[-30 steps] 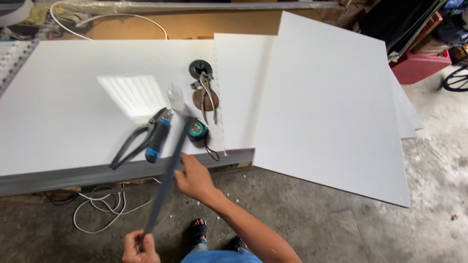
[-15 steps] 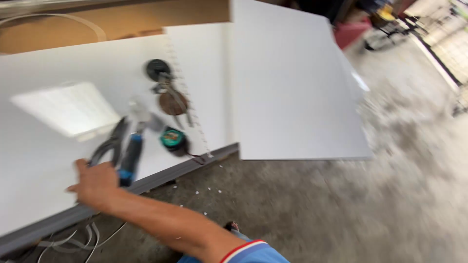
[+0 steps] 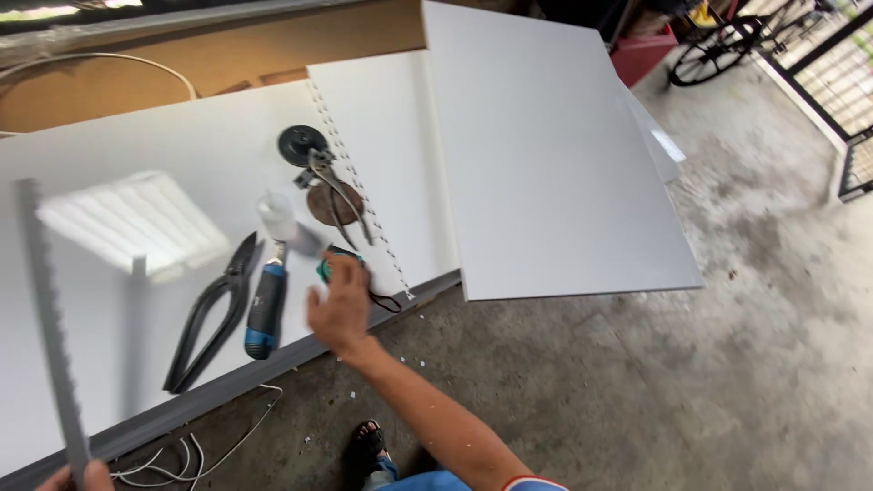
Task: The recorder measures a white board with a tape measure, cuts a strip, and applies glue to the edge.
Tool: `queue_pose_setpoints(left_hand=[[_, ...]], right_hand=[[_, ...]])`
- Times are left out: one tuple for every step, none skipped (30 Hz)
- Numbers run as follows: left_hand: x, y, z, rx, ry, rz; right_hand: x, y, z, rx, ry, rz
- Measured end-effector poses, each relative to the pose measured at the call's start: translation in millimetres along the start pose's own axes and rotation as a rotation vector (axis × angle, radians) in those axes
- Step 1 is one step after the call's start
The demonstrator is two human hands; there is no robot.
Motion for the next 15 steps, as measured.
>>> queue_pose_setpoints(left_hand=[[-10,-4,-11,-0.023,0.003,-0.021],[-33,-17,-22,-0.046,0.005,-0.043],[-59,-29,-31,-0.065,0.012,-0.064],[-87,-40,-34,-0.084,0.019,-0.085],[-98,-40,-44,-0.090,0.019,-0.086],[-108,-39,-55,-0.055,-0.011,-0.141],[-118,-35,-66,-0.017,-0.040,-0.193],[-131,-33,-76,-0.020,-0.039,-0.191],[-145,-32,-84,-0.025,-0.044,-0.217],[-158,-31,-93,-0.029,-0.048,-0.242],[-157,-26,-102,-0.030,-0.048,-0.240],[-158,-21,-112,-0.031,-0.010,-0.320],[-159,-16,-120,-0.030,0.027,-0.401],[-147,-10,-125,-0.030,0.027,-0.400],[-139,-4,-133,-0.044,0.104,-0.516]], right_hand=[[-22,-2,-9,-0.106,0.008,0.082],[-16,-12,-26,-0.103,-0.004,0.073],[-14,-21,-42,-0.090,0.057,0.196],[-11,-31,-59,-0.077,0.119,0.319],[-15,-28,-75,-0.078,0.115,0.315],[-20,-22,-92,0.008,0.144,0.369],[-27,-17,-109,0.092,0.174,0.426],[-41,-3,-119,0.089,0.172,0.426],[-56,14,-127,0.185,0.161,0.508],[-71,31,-135,0.282,0.151,0.589],[-73,35,-141,0.280,0.150,0.590],[-76,41,-146,0.309,0.136,0.615],[-79,46,-150,0.339,0.122,0.642],[-74,44,-156,0.339,0.121,0.643],[-71,40,-161,0.375,0.156,0.651]])
Point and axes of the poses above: each hand's wrist, its own z-axis away from the middle knuckle, its own y-axis out of the palm, x = y × z, the point moved 4 cm from there along -z, towards the middle knuckle, and after that the axes turned 7 degrees about z, right-handed, at the moved point
